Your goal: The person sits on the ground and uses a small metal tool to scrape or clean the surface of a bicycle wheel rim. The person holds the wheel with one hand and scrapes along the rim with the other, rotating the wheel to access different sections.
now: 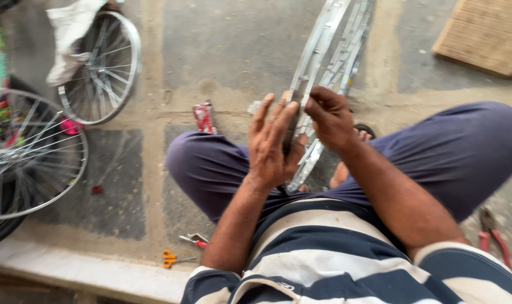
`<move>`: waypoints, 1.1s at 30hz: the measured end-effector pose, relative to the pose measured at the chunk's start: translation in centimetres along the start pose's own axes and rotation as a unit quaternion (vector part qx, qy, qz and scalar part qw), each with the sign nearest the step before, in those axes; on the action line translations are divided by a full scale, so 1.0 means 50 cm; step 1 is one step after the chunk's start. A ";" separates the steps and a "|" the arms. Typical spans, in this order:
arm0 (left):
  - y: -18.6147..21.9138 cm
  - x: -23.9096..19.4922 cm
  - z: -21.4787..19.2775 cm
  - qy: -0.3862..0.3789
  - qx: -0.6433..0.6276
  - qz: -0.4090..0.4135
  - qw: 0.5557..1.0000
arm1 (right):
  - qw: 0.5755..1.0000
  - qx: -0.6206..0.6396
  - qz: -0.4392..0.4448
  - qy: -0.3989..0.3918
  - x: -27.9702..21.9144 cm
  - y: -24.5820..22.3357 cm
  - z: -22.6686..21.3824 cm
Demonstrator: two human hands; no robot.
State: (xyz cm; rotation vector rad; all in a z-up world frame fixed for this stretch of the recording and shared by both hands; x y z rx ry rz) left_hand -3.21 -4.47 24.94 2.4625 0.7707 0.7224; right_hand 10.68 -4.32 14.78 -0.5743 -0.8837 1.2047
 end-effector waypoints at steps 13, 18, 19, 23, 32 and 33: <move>-0.030 -0.013 -0.020 0.026 -0.046 -0.026 0.998 | 0.998 0.026 0.012 -0.061 0.014 -0.029 0.064; -0.019 -0.015 -0.020 0.024 -0.033 -0.013 0.999 | 0.998 -0.015 -0.009 -0.062 0.006 -0.035 0.059; -0.020 -0.018 -0.021 0.026 -0.033 -0.016 0.999 | 0.997 -0.022 -0.013 -0.067 -0.001 -0.032 0.055; -0.025 -0.021 -0.022 0.034 -0.032 -0.017 0.999 | 0.998 -0.026 0.025 -0.055 -0.011 0.016 0.015; 0.012 -0.013 -0.047 0.045 -0.001 -0.002 0.999 | 0.996 0.035 0.085 0.004 -0.015 0.086 -0.036; 0.008 -0.013 -0.046 0.041 0.003 -0.008 0.999 | 0.995 0.056 0.078 0.013 -0.019 0.080 -0.042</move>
Point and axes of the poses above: each hand's wrist, its own x-axis towards the middle knuckle, its own z-axis out of the palm, y = z × x, the point moved 9 cm from there along x, towards the middle knuckle, and after that the axes turned 7 degrees about -y, right-handed, at the moved point
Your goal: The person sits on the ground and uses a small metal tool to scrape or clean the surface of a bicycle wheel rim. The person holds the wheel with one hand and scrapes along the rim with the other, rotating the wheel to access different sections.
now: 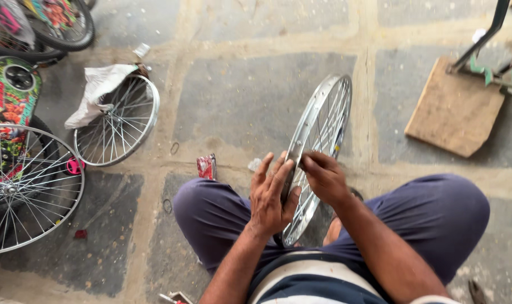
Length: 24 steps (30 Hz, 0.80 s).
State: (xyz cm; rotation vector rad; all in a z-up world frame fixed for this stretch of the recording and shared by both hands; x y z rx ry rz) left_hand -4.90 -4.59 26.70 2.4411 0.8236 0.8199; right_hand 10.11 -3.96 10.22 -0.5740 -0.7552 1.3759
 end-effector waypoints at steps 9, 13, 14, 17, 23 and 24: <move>0.000 -0.013 0.002 0.010 0.014 -0.003 1.000 | 0.979 -0.204 0.026 0.016 0.009 0.002 0.059; -0.004 -0.015 -0.005 0.013 0.006 0.002 1.000 | 0.999 0.001 0.045 0.002 0.000 -0.005 0.060; -0.006 -0.015 -0.008 0.015 0.003 0.001 1.000 | 0.999 0.029 0.015 -0.025 0.004 -0.016 0.067; -0.004 -0.024 0.001 0.018 -0.003 -0.009 1.000 | 0.996 0.056 -0.032 -0.063 -0.005 -0.029 0.073; 0.004 -0.023 0.007 0.016 0.004 0.001 1.000 | 0.977 -0.210 0.035 0.008 -0.005 -0.005 0.063; 0.003 -0.024 0.006 0.014 0.007 -0.001 1.000 | 0.985 -0.164 0.055 0.017 -0.013 0.001 0.058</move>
Point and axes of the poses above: each hand's wrist, its own x-axis towards the middle knuckle, its own z-axis out of the palm, y = z × x, the point moved 9 cm from there along x, towards the middle knuckle, and after that the axes turned 7 degrees about -y, right-handed, at the moved point
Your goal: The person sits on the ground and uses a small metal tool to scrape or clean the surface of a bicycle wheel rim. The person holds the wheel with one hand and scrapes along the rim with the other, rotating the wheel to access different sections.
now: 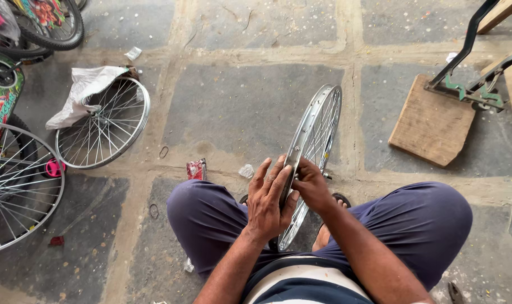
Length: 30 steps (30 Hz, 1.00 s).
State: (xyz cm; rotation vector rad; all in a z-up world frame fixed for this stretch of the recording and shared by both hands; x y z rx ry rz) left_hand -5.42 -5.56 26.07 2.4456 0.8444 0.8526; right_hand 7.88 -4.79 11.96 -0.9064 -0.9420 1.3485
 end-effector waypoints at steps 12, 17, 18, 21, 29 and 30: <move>0.019 0.001 -0.023 0.017 -0.028 0.036 0.999 | 0.998 0.055 0.021 -0.003 -0.003 0.029 -0.019; 0.006 0.001 -0.026 0.016 -0.037 0.014 0.999 | 0.965 0.249 -0.077 -0.026 -0.009 -0.011 -0.020; 0.007 0.000 -0.023 0.016 -0.040 0.018 0.999 | 0.972 0.220 -0.078 -0.027 -0.005 -0.009 -0.014; 0.008 0.003 -0.013 0.020 -0.041 0.024 0.999 | 0.998 0.037 -0.042 0.021 0.006 0.007 -0.010; -0.011 -0.008 0.009 0.004 -0.025 0.019 0.999 | 0.970 0.208 -0.103 -0.071 -0.012 -0.044 0.003; -0.008 -0.011 0.016 -0.003 -0.021 0.017 1.000 | 0.972 0.198 -0.107 -0.070 -0.015 -0.048 0.007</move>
Point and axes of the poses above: each hand's wrist, its own x-axis towards the middle knuckle, its own z-axis out of the palm, y = z × x, the point moved 9 cm from there along x, towards the middle knuckle, and after that the axes turned 7 degrees about -y, right-handed, at the moved point
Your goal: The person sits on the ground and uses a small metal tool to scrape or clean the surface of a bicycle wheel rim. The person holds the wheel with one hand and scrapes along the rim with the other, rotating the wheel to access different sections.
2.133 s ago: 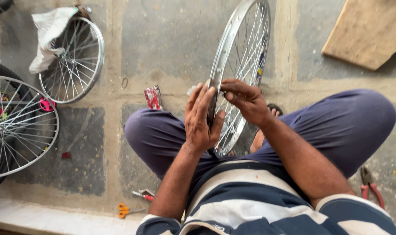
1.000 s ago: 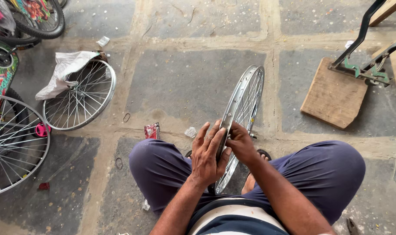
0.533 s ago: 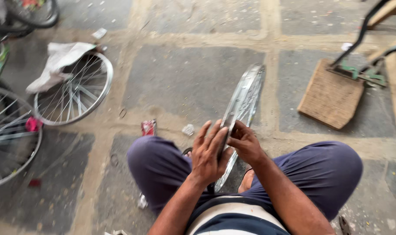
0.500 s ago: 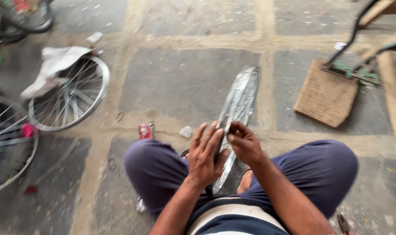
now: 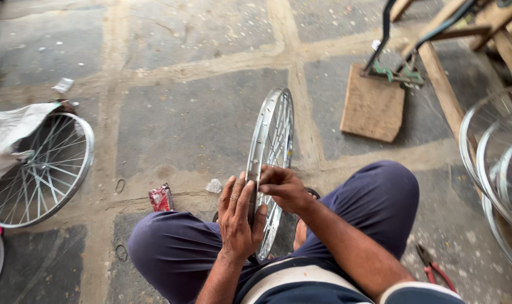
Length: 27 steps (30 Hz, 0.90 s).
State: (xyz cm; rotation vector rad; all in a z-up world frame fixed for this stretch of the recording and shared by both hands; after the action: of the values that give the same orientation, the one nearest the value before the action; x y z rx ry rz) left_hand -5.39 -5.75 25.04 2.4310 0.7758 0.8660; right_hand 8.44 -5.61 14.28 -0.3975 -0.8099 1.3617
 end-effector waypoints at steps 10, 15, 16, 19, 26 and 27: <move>-0.007 0.007 0.000 0.002 -0.053 -0.005 0.999 | 0.996 -0.008 0.031 0.080 -0.011 -0.006 -0.034; -0.022 -0.002 0.032 -0.050 -0.100 -0.044 0.993 | 0.986 -0.131 0.044 0.088 -0.007 0.024 -0.036; -0.019 -0.002 0.035 -0.046 -0.098 -0.040 0.993 | 0.970 -0.191 0.066 0.137 -0.010 0.023 -0.052; -0.022 -0.007 0.035 -0.036 -0.095 -0.037 0.994 | 0.952 -0.279 0.084 0.088 0.004 0.008 -0.034; -0.037 -0.012 0.030 -0.027 -0.123 -0.059 0.990 | 0.991 -0.110 0.040 0.067 0.007 -0.021 0.015; -0.037 -0.011 0.030 -0.025 -0.126 -0.061 0.990 | 0.981 -0.167 -0.003 0.101 0.005 -0.037 0.015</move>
State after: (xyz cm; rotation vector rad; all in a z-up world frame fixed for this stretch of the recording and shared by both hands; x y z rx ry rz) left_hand -5.41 -5.05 22.70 2.1529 0.7401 0.8014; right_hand 9.23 -5.88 16.11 -0.7829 -0.8687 1.1576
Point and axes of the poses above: each hand's wrist, its own x-axis towards the middle knuckle, its own z-axis out of the palm, y = z × x, the point moved 9 cm from there along x, towards the middle knuckle, and after that the axes turned 7 degrees about -y, right-handed, at the moved point
